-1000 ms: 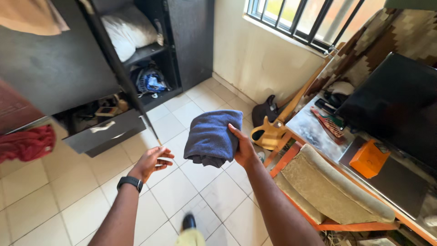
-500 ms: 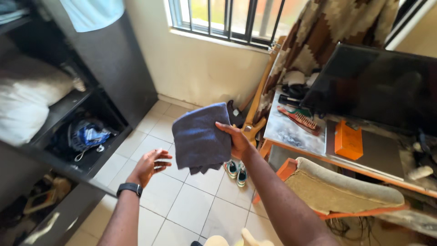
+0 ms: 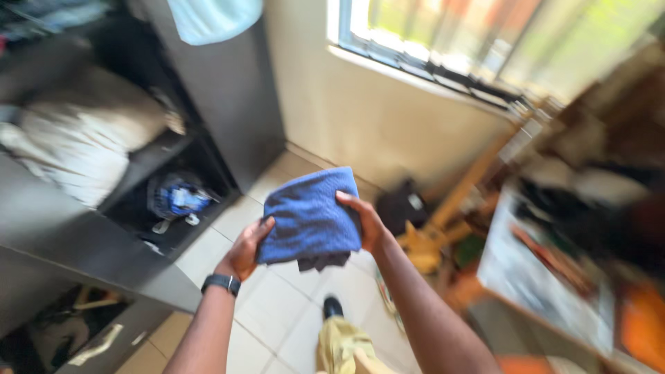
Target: The person picks up clothing items from a bed and chair, folds them, and places them into a wardrobe. The person then picks up a plate with items on it and a broom from the floor.
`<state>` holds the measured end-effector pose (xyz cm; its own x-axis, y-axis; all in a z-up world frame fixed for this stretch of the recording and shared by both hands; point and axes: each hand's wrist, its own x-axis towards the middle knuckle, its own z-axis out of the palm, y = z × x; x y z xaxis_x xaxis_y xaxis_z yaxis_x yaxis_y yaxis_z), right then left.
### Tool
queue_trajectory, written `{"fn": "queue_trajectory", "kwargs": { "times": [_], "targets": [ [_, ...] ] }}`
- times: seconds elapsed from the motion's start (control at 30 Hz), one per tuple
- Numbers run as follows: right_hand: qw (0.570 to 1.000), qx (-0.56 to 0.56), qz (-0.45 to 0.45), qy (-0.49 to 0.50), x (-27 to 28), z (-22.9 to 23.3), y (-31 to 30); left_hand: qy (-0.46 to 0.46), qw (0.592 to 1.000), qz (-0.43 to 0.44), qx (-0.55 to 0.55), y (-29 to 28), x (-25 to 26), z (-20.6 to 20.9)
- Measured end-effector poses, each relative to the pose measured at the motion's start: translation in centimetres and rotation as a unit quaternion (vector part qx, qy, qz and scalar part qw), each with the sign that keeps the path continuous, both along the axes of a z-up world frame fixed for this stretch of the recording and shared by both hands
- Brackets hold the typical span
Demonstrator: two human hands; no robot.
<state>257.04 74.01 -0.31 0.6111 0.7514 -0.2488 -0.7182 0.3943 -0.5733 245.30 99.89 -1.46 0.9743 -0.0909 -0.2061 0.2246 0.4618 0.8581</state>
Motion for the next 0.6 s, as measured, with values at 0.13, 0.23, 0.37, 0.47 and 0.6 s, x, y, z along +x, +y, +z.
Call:
{"fn": "queue_trajectory", "kwargs": {
  "times": [0.13,0.23,0.37,0.47,0.6],
  "targets": [
    [0.992,-0.085,0.092,-0.014,7.9,-1.5,8.7,0.019,0.992,0.125,0.016,7.6,2.8,0.7],
    [0.975,-0.126,0.167,-0.080,12.0,-1.0,15.9,0.027,0.979,0.200,0.036,14.6,5.0,2.8],
    [0.959,-0.145,0.221,-0.098,17.1,1.9,24.0,-0.011,0.957,0.290,0.026,21.0,7.5,3.9],
    [0.958,-0.075,0.267,-0.074,19.2,4.9,30.9,-0.019,0.937,0.350,0.003,25.8,6.9,2.4],
    [0.973,0.005,0.225,-0.051,21.0,11.1,40.8,-0.159,0.896,0.392,-0.135,35.2,9.1,-0.5]
  ]
}}
